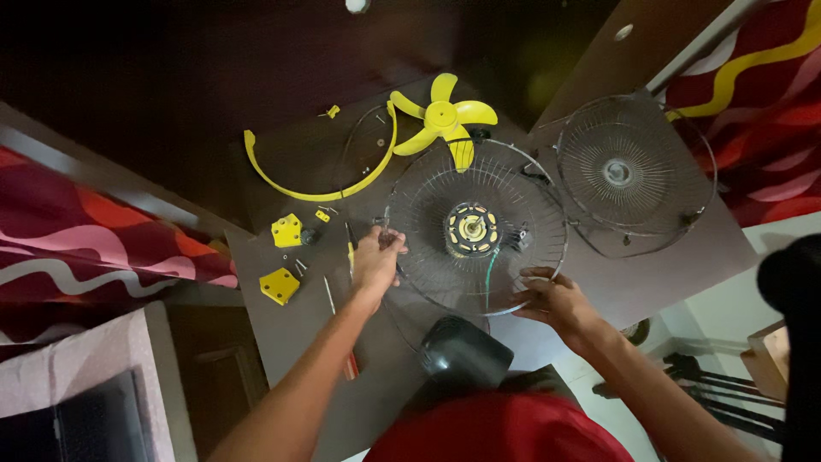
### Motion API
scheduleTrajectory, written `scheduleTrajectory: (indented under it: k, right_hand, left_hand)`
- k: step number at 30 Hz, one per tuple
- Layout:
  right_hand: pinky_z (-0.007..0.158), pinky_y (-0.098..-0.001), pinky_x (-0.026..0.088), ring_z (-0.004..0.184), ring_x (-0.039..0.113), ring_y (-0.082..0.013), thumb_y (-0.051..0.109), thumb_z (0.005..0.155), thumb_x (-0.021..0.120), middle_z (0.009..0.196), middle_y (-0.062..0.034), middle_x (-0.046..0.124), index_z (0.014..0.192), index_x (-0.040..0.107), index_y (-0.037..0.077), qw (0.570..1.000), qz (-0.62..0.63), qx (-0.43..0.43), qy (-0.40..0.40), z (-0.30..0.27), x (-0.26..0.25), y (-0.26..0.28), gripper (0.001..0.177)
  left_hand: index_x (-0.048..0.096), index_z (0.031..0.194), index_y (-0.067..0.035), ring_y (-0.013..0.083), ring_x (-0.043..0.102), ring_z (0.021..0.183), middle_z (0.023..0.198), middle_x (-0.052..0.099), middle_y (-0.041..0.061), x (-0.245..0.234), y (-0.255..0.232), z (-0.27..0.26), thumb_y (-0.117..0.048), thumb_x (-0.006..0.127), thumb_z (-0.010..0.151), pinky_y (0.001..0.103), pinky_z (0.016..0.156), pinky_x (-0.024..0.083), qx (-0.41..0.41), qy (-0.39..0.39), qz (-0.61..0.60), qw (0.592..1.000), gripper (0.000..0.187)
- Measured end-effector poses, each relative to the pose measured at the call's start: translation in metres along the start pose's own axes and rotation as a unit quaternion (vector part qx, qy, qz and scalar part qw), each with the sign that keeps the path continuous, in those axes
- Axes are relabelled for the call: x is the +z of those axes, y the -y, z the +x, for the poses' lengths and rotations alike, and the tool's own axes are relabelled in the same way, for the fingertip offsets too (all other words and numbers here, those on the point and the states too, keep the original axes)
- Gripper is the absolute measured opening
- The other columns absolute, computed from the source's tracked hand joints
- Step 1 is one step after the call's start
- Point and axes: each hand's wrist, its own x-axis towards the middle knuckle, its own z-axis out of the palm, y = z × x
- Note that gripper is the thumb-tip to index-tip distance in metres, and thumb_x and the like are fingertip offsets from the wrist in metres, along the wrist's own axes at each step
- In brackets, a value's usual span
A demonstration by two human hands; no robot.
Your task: The person assembles an electric fan on a table. They use a screwdriver to tighten screws on the fan motor, then place the front wire cage over the motor and secure it with additional screws. The yellow fan blade and other parts remain on the table.
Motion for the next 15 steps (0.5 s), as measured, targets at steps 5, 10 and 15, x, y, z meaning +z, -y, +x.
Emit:
scheduleTrajectory:
  k: [5, 10, 15]
  right_hand:
    - [0.087, -0.0444, 0.062, 0.093, 0.070, -0.0276, 0.018, 0.098, 0.055, 0.098, -0.0167, 0.069, 0.129, 0.058, 0.005, 1.000, -0.020, -0.002, 0.014, 0.000, -0.005, 0.003, 0.033]
    - [0.087, -0.0446, 0.061, 0.095, 0.069, -0.0279, 0.017, 0.099, 0.056, 0.100, -0.0167, 0.067, 0.132, 0.056, 0.004, 0.999, -0.033, -0.006, 0.005, -0.002, -0.003, 0.008, 0.035]
    - [0.089, -0.0444, 0.063, 0.096, 0.071, -0.0280, 0.017, 0.098, 0.056, 0.102, -0.0177, 0.068, 0.132, 0.055, 0.005, 0.999, -0.049, 0.004, -0.008, -0.004, -0.003, 0.013, 0.036]
  left_hand:
    - [0.062, 0.116, -0.004, 0.0099, 0.061, 0.054, 0.096, 0.075, 0.007, -0.002, -0.004, -0.010, -0.024, 0.064, 0.097, 0.027, 0.040, 0.046, -0.013, 0.009, -0.002, 1.000, 0.028]
    - [0.063, 0.118, -0.001, 0.0122, 0.057, 0.044, 0.098, 0.076, 0.010, 0.002, -0.009, -0.017, -0.021, 0.065, 0.096, 0.028, 0.039, 0.046, -0.029, -0.007, -0.005, 1.000, 0.029]
    - [0.063, 0.118, -0.002, 0.0124, 0.057, 0.043, 0.099, 0.076, 0.009, 0.003, -0.010, -0.021, -0.021, 0.064, 0.097, 0.028, 0.038, 0.046, -0.039, -0.011, 0.004, 0.999, 0.029]
